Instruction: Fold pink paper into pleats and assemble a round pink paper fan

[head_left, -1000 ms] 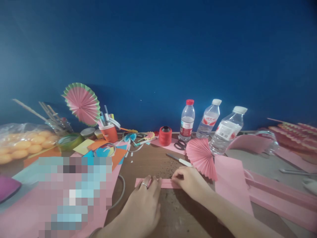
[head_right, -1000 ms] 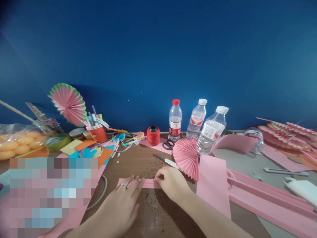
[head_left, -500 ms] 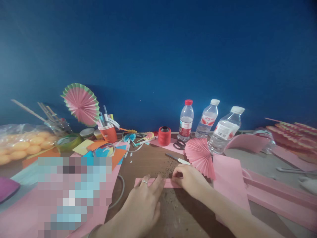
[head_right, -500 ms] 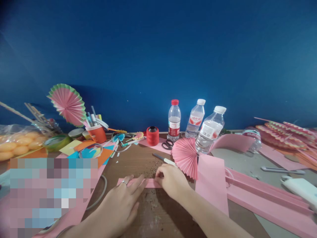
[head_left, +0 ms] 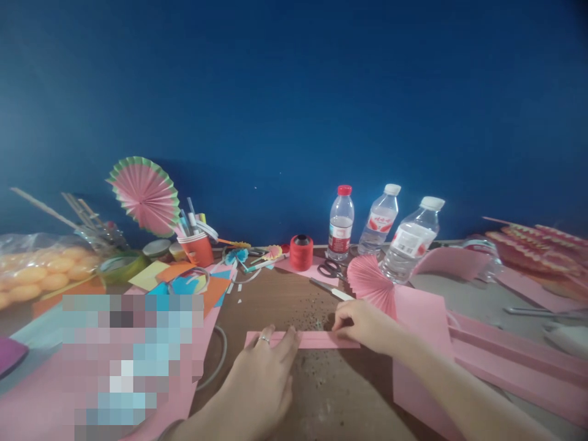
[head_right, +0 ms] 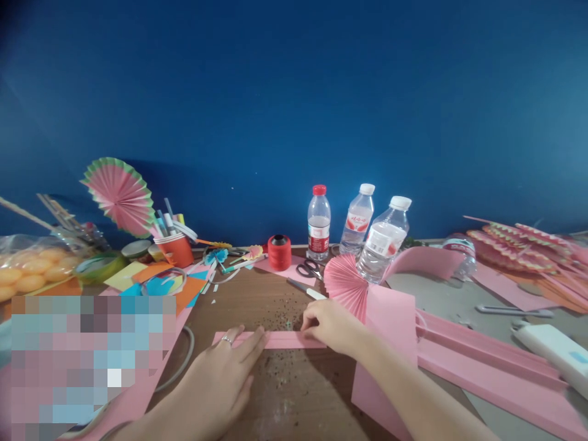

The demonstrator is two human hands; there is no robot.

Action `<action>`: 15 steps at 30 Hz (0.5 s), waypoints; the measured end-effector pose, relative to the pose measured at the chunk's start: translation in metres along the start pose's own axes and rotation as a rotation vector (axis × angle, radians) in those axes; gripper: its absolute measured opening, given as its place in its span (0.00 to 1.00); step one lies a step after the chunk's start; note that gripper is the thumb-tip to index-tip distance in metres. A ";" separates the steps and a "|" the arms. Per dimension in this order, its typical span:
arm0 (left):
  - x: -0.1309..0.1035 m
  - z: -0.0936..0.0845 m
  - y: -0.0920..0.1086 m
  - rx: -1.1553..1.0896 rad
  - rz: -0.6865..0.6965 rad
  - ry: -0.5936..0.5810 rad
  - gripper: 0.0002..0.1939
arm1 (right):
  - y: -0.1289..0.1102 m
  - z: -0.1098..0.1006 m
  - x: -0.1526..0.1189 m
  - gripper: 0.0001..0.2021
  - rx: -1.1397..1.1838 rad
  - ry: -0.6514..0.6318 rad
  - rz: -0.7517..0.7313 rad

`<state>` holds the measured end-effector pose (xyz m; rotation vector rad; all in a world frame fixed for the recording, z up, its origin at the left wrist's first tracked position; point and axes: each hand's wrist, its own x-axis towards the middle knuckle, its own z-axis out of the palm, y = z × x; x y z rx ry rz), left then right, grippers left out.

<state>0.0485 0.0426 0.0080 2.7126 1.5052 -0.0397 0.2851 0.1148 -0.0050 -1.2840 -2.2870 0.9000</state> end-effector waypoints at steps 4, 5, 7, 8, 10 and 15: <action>0.001 -0.005 0.001 0.023 -0.024 -0.005 0.29 | -0.003 -0.002 -0.002 0.07 -0.007 -0.035 -0.099; 0.001 -0.005 0.001 0.024 -0.031 -0.012 0.29 | -0.003 -0.002 -0.002 0.07 -0.022 -0.044 -0.118; 0.000 -0.005 0.000 0.019 -0.040 -0.035 0.30 | -0.002 -0.003 -0.002 0.08 -0.054 -0.058 -0.147; 0.000 -0.005 0.000 0.015 -0.043 -0.049 0.31 | 0.000 -0.005 -0.003 0.08 -0.069 -0.066 -0.157; -0.001 -0.004 -0.001 0.011 -0.049 -0.072 0.32 | 0.004 -0.008 -0.004 0.09 -0.088 -0.082 -0.170; -0.002 -0.001 -0.003 0.027 -0.056 -0.089 0.32 | 0.007 -0.018 -0.008 0.11 -0.111 -0.107 -0.177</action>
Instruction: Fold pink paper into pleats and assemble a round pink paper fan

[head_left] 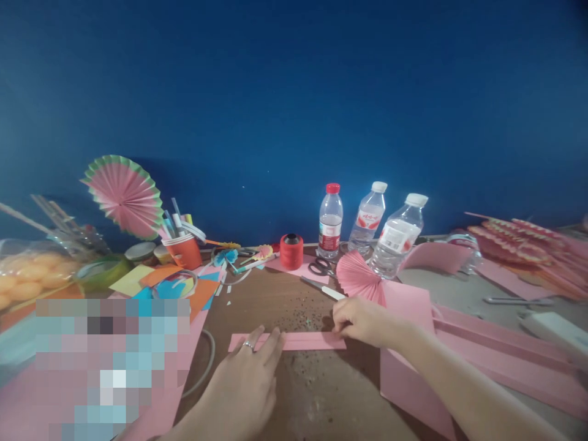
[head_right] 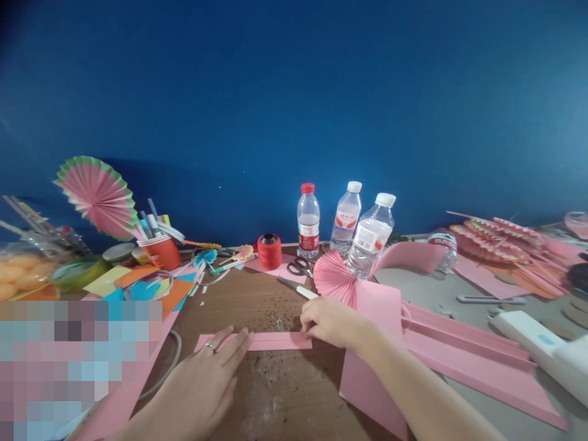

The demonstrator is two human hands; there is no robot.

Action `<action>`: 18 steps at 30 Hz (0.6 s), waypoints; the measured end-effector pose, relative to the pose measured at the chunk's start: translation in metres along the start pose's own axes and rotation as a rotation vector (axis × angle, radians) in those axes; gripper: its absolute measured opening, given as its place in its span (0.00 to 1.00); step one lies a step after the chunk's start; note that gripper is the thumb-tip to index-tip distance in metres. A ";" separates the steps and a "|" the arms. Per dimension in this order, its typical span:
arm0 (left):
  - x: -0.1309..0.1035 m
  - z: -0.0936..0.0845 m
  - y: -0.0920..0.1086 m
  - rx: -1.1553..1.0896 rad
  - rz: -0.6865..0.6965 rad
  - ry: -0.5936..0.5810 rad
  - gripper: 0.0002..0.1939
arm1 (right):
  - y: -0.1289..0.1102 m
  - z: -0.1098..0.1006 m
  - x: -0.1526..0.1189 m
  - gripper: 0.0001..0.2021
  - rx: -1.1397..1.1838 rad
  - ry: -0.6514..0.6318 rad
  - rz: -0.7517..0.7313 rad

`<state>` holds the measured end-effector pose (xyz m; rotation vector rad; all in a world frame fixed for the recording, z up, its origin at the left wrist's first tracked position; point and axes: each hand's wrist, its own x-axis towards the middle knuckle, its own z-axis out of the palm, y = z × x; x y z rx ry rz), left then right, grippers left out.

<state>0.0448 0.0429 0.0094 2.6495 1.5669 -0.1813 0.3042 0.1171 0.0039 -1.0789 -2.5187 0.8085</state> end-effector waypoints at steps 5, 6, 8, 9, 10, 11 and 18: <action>0.000 -0.002 0.000 0.013 0.001 -0.019 0.32 | -0.007 -0.009 -0.002 0.10 -0.011 -0.055 0.080; 0.000 -0.004 0.001 0.015 0.002 -0.028 0.32 | -0.008 -0.011 -0.003 0.10 -0.021 -0.062 0.102; 0.001 -0.008 0.003 0.023 0.003 -0.054 0.32 | -0.010 -0.014 -0.006 0.11 -0.047 -0.067 0.135; 0.001 -0.010 0.005 0.030 0.006 -0.067 0.32 | -0.012 -0.015 -0.008 0.12 -0.069 -0.068 0.144; 0.002 -0.012 0.006 0.038 0.008 -0.081 0.32 | -0.015 -0.015 -0.009 0.14 -0.100 -0.063 0.149; 0.002 -0.014 0.007 0.046 0.011 -0.089 0.32 | -0.018 -0.015 -0.010 0.16 -0.138 -0.044 0.147; 0.002 -0.008 0.005 -0.023 0.048 0.018 0.30 | -0.045 0.020 0.008 0.15 -0.364 0.089 -0.222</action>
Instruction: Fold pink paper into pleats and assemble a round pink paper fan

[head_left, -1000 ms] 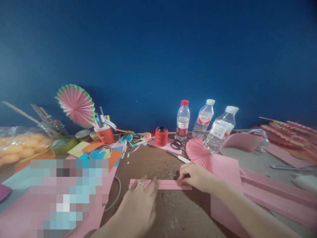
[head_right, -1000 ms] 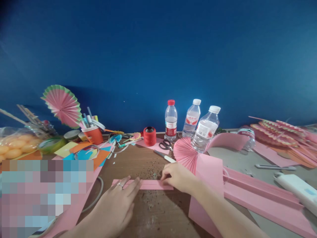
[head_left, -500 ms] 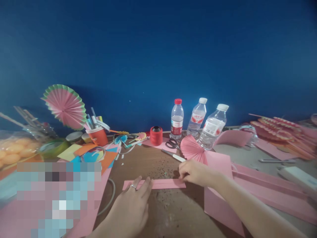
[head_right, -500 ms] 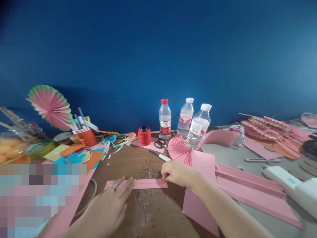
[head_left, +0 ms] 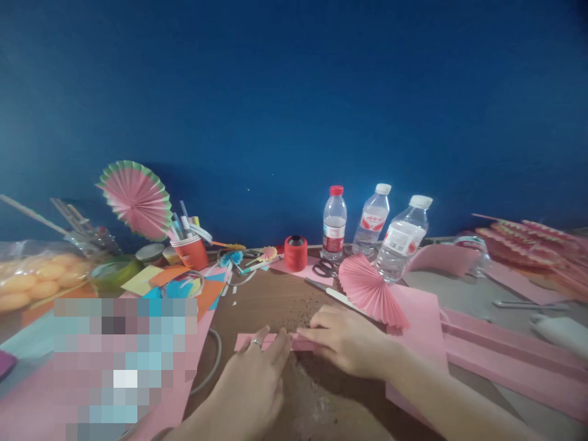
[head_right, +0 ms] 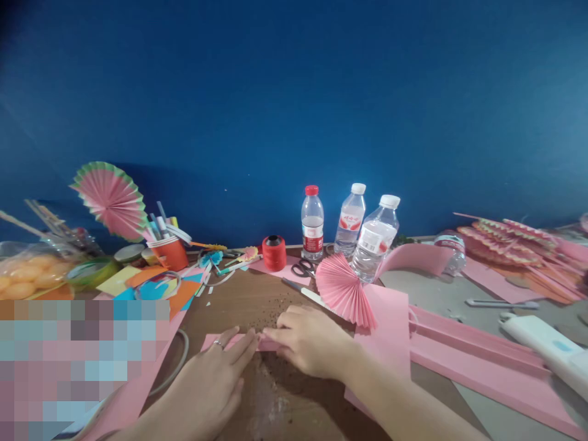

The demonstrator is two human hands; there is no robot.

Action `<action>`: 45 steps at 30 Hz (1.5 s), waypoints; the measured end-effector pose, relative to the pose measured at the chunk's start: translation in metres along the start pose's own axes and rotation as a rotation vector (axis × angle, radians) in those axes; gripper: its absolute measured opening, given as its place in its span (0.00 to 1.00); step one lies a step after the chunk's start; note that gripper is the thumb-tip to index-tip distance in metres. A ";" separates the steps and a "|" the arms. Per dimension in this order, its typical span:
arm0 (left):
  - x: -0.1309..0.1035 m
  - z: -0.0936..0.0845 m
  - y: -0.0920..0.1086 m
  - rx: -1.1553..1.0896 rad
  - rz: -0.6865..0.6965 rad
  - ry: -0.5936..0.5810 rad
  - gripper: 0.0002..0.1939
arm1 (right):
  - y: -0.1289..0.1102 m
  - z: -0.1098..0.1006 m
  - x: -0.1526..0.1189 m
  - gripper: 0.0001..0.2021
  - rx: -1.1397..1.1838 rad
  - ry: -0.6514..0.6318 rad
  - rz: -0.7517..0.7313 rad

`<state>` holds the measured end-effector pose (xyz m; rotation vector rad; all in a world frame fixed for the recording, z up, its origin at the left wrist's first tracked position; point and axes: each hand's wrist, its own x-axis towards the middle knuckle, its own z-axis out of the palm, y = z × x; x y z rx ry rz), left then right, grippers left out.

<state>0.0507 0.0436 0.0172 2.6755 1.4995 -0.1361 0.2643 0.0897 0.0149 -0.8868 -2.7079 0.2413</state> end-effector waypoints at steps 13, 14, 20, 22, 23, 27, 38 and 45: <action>-0.009 0.009 -0.005 0.075 -0.133 0.070 0.28 | 0.004 0.019 0.002 0.13 -0.152 0.092 0.063; -0.010 0.008 -0.006 0.122 -0.174 0.068 0.28 | 0.006 0.018 -0.001 0.13 -0.138 0.094 0.074; -0.013 0.013 -0.014 0.350 -0.237 0.039 0.24 | 0.019 0.010 -0.015 0.07 -0.089 0.065 0.127; -0.012 0.015 -0.016 0.366 -0.236 0.041 0.25 | 0.020 0.010 -0.017 0.05 -0.157 0.044 0.169; -0.011 0.015 -0.018 0.362 -0.237 0.046 0.24 | 0.020 0.011 -0.018 0.05 -0.217 0.035 0.190; -0.003 0.009 -0.024 0.274 -0.206 0.055 0.17 | 0.013 0.020 -0.018 0.10 -0.383 0.094 0.197; 0.004 0.014 -0.032 0.177 -0.133 0.150 0.13 | 0.009 0.026 -0.009 0.13 -0.021 0.100 0.148; 0.006 0.010 -0.034 0.117 -0.062 0.115 0.12 | 0.011 0.027 -0.010 0.11 0.007 0.118 0.147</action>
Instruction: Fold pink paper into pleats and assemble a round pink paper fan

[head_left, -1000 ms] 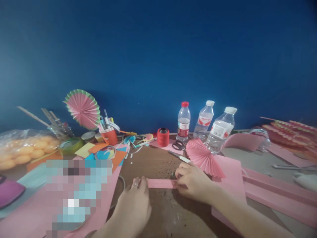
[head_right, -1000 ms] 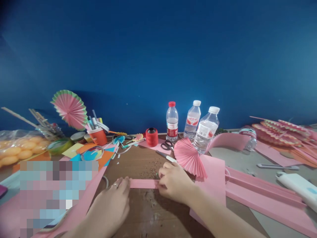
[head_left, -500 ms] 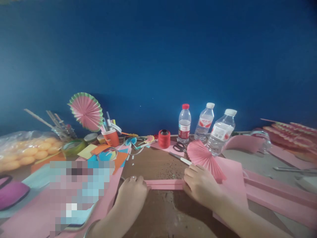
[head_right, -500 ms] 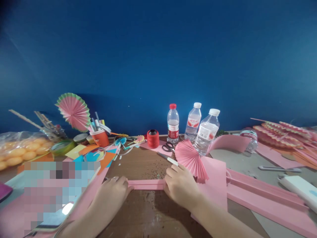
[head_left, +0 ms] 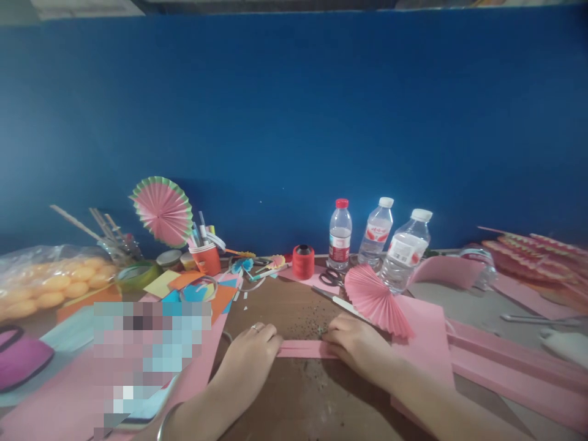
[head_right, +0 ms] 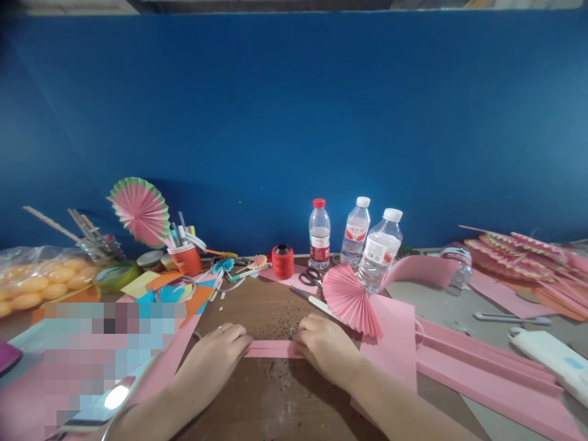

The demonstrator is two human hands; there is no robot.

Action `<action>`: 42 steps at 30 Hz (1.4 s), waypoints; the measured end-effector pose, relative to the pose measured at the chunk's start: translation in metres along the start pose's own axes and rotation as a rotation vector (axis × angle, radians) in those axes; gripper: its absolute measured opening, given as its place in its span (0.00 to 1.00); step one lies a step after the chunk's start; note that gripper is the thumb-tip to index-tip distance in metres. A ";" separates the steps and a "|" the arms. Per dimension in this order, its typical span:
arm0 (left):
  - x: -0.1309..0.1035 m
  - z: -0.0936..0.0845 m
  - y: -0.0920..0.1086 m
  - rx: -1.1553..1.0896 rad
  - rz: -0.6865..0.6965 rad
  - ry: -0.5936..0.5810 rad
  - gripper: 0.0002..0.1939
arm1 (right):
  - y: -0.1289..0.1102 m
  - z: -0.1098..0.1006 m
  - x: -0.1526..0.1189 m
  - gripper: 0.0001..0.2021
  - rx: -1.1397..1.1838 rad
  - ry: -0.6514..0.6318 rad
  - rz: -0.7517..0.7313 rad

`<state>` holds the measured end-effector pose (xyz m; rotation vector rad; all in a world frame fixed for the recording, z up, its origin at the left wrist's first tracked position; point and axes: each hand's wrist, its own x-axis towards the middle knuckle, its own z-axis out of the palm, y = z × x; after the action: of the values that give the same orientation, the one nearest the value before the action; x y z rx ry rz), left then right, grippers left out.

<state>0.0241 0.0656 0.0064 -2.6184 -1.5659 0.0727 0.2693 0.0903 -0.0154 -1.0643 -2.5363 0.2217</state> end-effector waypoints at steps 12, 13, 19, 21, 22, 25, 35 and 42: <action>-0.002 -0.003 0.007 -0.016 -0.027 0.057 0.19 | -0.006 0.000 0.000 0.10 -0.062 0.080 -0.078; -0.002 -0.004 0.007 -0.023 -0.031 0.049 0.19 | -0.006 0.001 -0.001 0.11 -0.071 0.087 -0.077; -0.004 -0.010 0.010 -0.055 -0.063 0.031 0.20 | -0.008 0.003 -0.004 0.08 -0.058 0.098 0.000; -0.005 -0.010 0.011 -0.081 -0.066 0.032 0.18 | -0.009 0.003 -0.004 0.08 -0.047 0.090 0.031; -0.005 -0.009 0.011 -0.099 -0.062 0.046 0.17 | -0.008 0.003 -0.005 0.08 -0.043 0.084 0.041; -0.007 -0.007 0.010 -0.140 -0.004 0.109 0.12 | -0.007 0.002 -0.004 0.08 -0.018 0.078 0.028; -0.004 -0.004 0.008 -0.011 0.088 0.186 0.11 | -0.009 -0.004 -0.002 0.10 -0.037 0.201 -0.087; -0.007 -0.009 0.011 -0.053 0.094 0.181 0.08 | -0.011 -0.005 -0.002 0.11 -0.079 0.224 -0.139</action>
<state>0.0315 0.0542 0.0139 -2.6513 -1.4050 -0.1960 0.2652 0.0814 -0.0085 -0.8822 -2.4191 -0.0348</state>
